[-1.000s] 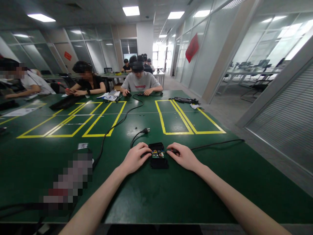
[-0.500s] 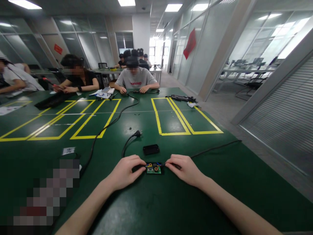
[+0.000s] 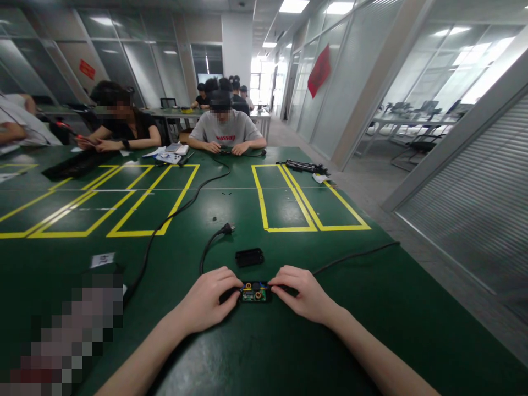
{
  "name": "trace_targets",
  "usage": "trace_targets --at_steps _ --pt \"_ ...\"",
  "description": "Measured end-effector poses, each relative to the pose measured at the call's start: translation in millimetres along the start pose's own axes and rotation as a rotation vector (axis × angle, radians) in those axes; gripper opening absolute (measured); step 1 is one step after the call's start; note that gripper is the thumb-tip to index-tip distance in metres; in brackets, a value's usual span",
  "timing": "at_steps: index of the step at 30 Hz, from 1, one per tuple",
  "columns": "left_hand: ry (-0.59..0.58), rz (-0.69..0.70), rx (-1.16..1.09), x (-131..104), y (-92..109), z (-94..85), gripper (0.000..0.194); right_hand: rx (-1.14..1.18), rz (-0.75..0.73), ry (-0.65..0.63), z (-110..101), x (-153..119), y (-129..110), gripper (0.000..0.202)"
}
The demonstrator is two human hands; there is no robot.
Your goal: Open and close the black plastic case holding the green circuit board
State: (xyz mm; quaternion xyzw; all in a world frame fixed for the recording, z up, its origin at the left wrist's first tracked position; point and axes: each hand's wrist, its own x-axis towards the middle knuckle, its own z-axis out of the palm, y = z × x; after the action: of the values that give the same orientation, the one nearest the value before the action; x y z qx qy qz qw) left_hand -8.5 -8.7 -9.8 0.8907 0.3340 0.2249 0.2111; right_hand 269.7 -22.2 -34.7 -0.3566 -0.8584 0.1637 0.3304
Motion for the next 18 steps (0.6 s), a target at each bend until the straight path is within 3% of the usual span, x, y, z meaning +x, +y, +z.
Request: trace_targets --at_steps 18 --pt "-0.003 -0.108 -0.121 5.2 -12.1 -5.4 0.013 -0.076 -0.126 -0.033 -1.8 3.6 7.3 0.017"
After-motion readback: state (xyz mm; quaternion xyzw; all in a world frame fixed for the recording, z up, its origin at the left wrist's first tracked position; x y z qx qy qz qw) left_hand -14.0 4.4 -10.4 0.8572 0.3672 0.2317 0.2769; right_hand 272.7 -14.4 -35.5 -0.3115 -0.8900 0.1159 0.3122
